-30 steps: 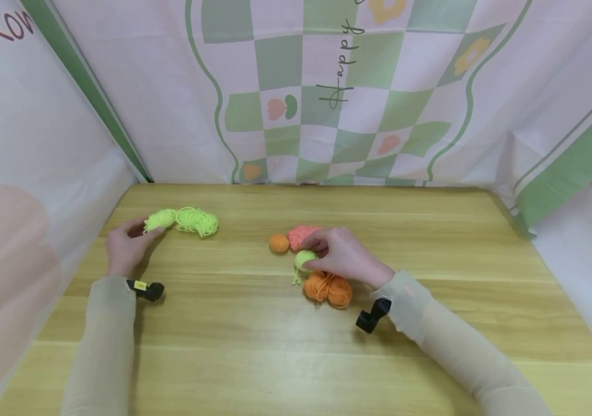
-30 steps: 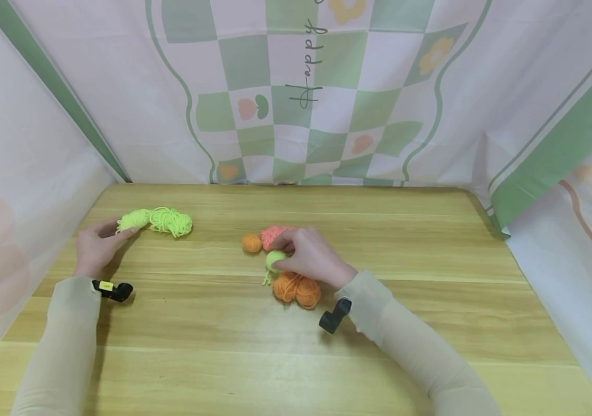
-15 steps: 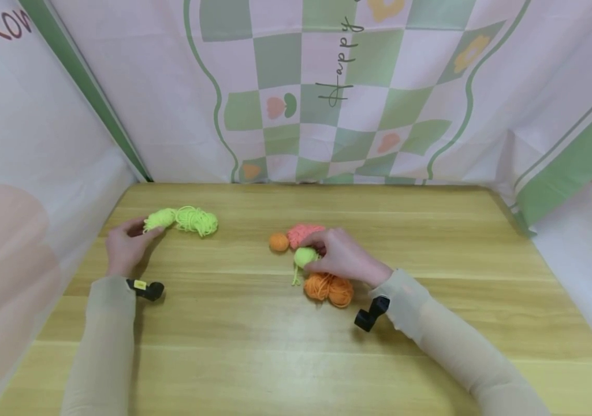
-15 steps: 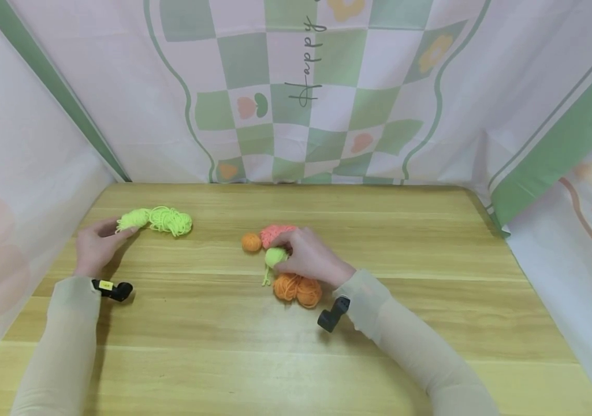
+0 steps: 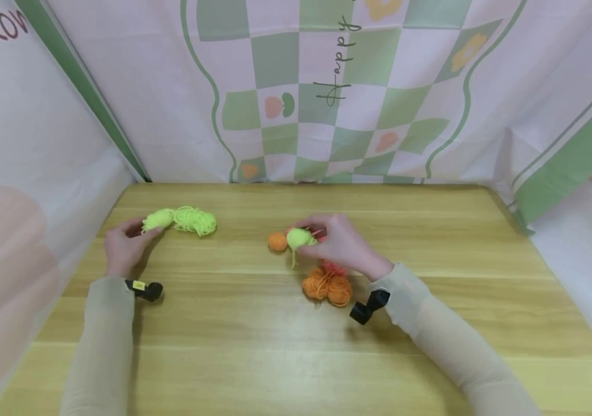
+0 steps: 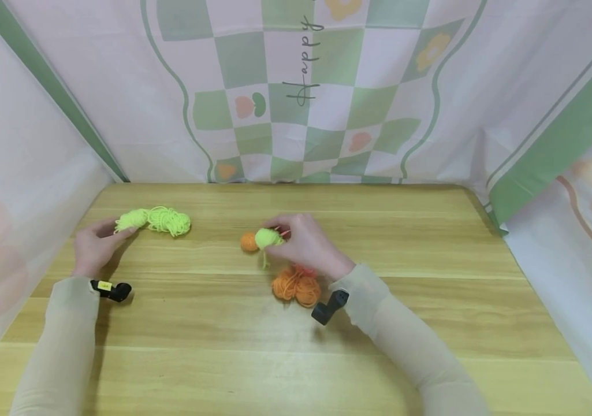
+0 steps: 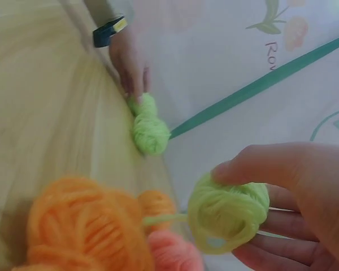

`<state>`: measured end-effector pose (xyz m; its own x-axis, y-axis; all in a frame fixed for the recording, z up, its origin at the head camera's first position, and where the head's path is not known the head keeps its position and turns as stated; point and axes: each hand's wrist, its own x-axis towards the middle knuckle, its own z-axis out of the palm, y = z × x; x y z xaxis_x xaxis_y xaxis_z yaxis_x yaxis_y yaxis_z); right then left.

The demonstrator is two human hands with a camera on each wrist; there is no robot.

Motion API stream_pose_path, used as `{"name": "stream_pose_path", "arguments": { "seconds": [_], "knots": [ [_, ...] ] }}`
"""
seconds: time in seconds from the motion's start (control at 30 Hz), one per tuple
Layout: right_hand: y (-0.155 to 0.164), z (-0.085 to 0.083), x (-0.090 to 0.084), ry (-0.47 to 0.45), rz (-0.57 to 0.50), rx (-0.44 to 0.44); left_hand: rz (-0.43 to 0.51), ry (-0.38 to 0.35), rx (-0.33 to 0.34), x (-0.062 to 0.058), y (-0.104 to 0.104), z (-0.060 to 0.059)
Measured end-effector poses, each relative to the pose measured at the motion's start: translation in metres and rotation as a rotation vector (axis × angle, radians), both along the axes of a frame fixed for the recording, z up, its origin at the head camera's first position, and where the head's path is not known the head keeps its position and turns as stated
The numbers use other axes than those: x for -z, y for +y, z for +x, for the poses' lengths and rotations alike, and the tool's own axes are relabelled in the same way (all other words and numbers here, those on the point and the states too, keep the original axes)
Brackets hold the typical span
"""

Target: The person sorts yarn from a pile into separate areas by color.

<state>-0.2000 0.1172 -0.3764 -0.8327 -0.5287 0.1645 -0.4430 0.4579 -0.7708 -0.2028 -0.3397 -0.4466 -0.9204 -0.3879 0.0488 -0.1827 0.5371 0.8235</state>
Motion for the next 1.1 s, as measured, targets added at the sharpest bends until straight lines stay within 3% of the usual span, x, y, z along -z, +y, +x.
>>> {"name": "stream_pose_path", "arguments": {
  "seconds": [0.3, 0.7, 0.93, 1.1],
  "knots": [
    [-0.008, 0.000, -0.011, 0.026, -0.074, 0.012, 0.004, -0.002, -0.001, -0.001, 0.001, 0.000],
    [-0.014, 0.001, -0.015, 0.070, -0.082, 0.037, -0.013, 0.000, 0.007, 0.000, 0.000, 0.000],
    [-0.023, 0.001, -0.022, 0.176, -0.098, 0.026, -0.017, 0.001, 0.004, -0.001, 0.000, 0.000],
    [-0.031, 0.002, -0.028, 0.192, -0.131, 0.003, -0.018, 0.003, 0.001, -0.001, 0.000, 0.001]
  ]
}}
